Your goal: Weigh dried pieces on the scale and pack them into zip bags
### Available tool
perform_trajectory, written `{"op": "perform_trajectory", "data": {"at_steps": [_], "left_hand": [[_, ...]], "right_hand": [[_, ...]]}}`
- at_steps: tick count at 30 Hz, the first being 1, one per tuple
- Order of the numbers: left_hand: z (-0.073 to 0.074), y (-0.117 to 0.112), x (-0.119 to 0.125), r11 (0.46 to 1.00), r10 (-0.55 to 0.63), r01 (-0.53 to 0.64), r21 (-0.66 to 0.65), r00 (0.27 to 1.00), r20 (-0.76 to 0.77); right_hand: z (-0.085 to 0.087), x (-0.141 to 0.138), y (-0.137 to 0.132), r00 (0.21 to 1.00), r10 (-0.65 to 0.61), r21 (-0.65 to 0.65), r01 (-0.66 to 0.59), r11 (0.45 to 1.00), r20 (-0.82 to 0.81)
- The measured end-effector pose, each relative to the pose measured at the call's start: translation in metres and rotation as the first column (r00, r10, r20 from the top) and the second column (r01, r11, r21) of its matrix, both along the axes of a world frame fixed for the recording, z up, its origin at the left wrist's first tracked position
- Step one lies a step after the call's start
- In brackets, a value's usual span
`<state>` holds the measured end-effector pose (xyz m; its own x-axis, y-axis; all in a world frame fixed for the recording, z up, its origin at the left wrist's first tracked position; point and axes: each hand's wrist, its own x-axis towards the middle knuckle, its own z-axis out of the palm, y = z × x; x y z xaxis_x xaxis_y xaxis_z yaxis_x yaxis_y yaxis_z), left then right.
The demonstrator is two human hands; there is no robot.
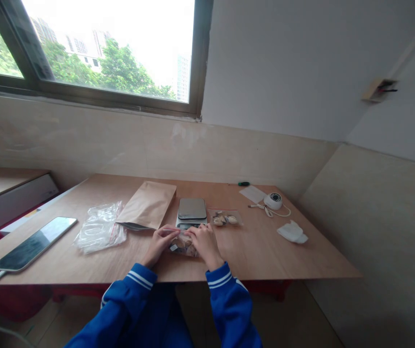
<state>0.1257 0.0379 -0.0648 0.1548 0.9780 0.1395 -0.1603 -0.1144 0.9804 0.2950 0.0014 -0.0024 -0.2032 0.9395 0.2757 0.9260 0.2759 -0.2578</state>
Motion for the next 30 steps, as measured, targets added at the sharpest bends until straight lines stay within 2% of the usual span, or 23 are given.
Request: {"op": "perform_trajectory", "data": {"at_steps": [8,12,16,19,22,25,27,30], "left_hand": [[0.002,0.000,-0.002,0.999,0.019,-0.017,-0.032,0.998,0.054],[0.001,-0.001,-0.001,0.998,0.011,-0.007,-0.060,0.997,0.072],[0.002,-0.002,-0.001,0.997,-0.042,0.045,-0.069,0.998,0.054],[0.006,-0.002,-0.004,1.000,-0.013,0.013,-0.021,1.000,0.011],[0.008,-0.001,-0.006,0.998,0.047,-0.046,0.037,0.999,-0.020],[0.006,0.002,-0.006,0.999,0.020,-0.018,0.044,0.999,-0.041],[0.004,0.003,-0.006,0.999,-0.012,0.015,0.045,0.998,-0.058],[0.003,0.003,-0.005,0.999,-0.027,0.030,0.044,0.998,-0.063]], "right_hand": [[-0.008,0.003,-0.001,0.999,0.007,0.018,-0.006,1.000,-0.047],[-0.011,0.013,-0.001,0.995,0.078,-0.028,-0.080,0.996,-0.062],[-0.012,0.023,-0.003,0.992,0.081,-0.048,-0.086,0.995,-0.099],[-0.006,0.038,-0.005,0.989,0.071,-0.060,-0.079,0.995,-0.128],[0.005,0.070,-0.008,0.996,-0.013,-0.098,0.004,0.995,-0.092],[0.018,0.107,-0.008,0.989,-0.141,-0.110,0.144,0.983,0.035],[0.024,0.125,-0.005,0.969,-0.218,-0.074,0.227,0.971,0.113],[0.022,0.138,0.006,0.939,-0.306,0.067,0.299,0.952,0.155]]}}
